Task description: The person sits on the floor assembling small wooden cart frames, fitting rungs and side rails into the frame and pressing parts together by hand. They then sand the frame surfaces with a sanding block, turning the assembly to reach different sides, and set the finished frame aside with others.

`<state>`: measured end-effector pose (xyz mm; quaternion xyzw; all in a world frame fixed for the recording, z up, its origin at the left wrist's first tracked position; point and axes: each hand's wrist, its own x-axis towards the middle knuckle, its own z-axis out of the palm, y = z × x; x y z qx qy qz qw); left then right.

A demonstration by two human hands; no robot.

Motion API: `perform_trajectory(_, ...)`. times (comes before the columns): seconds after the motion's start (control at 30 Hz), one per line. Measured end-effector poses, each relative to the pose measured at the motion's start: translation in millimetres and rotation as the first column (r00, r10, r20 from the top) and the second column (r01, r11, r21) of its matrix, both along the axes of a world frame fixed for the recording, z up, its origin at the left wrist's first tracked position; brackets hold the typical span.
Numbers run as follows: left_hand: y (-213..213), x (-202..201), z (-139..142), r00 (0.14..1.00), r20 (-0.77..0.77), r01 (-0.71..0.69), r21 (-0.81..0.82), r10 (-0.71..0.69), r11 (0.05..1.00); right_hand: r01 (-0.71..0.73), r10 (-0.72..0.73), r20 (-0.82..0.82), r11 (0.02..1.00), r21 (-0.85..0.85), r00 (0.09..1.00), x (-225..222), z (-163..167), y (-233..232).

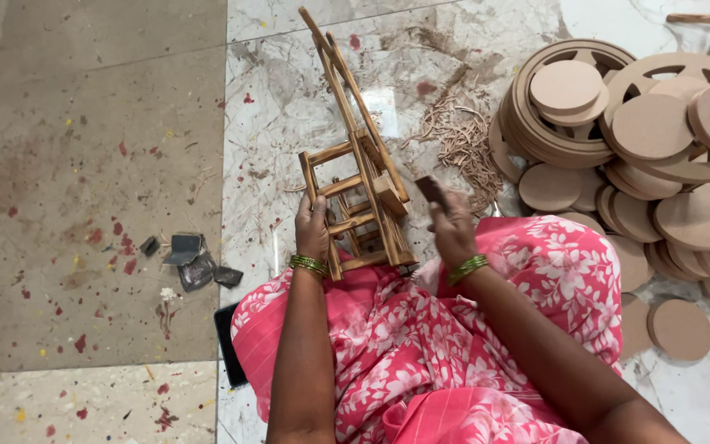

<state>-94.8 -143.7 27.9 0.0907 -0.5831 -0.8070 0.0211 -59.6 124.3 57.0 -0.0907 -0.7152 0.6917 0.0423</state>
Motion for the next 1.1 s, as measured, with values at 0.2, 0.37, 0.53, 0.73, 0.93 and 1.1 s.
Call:
perform_trajectory(0.2, -2.6, 2.7, 0.4, 0.999, -0.046, 0.001, 0.021, 0.0, 1.0, -0.033, 0.208, -0.275, 0.848, 0.529, 0.939, -1.8, 28.0, -23.9)
perform_trajectory(0.37, -2.8, 3.6, 1.7, 0.997, -0.077, -0.022, -0.002, 0.022, 1.0, -0.228, 0.344, -0.032, 0.687, 0.69, 0.939, -1.9, 40.1, -14.4)
perform_trajectory(0.53, -5.0, 4.6, -0.7, 0.999, -0.035, -0.001, 0.006, 0.002, 1.0, -0.092, 0.329, -0.331, 0.819, 0.567, 0.885, 2.7, 40.8, -15.5)
perform_trajectory(0.73, -5.9, 5.9, -3.4, 0.999, -0.038, 0.009, -0.011, -0.01, 1.0, -0.119, 0.343, -0.227, 0.748, 0.653, 0.911, 1.3, 34.3, -13.2)
perform_trajectory(0.93, -5.9, 4.9, -7.5, 0.995, -0.097, 0.031, 0.053, -0.026, 0.998, -0.043, 0.351, -0.353, 0.759, 0.649, 0.867, 3.5, 27.0, -11.9)
perform_trajectory(1.1, -4.3, 2.7, -7.2, 0.999, -0.017, 0.029, 0.051, -0.028, 0.998, -0.108, 0.353, -0.273, 0.766, 0.634, 0.895, 5.6, 27.5, -11.2)
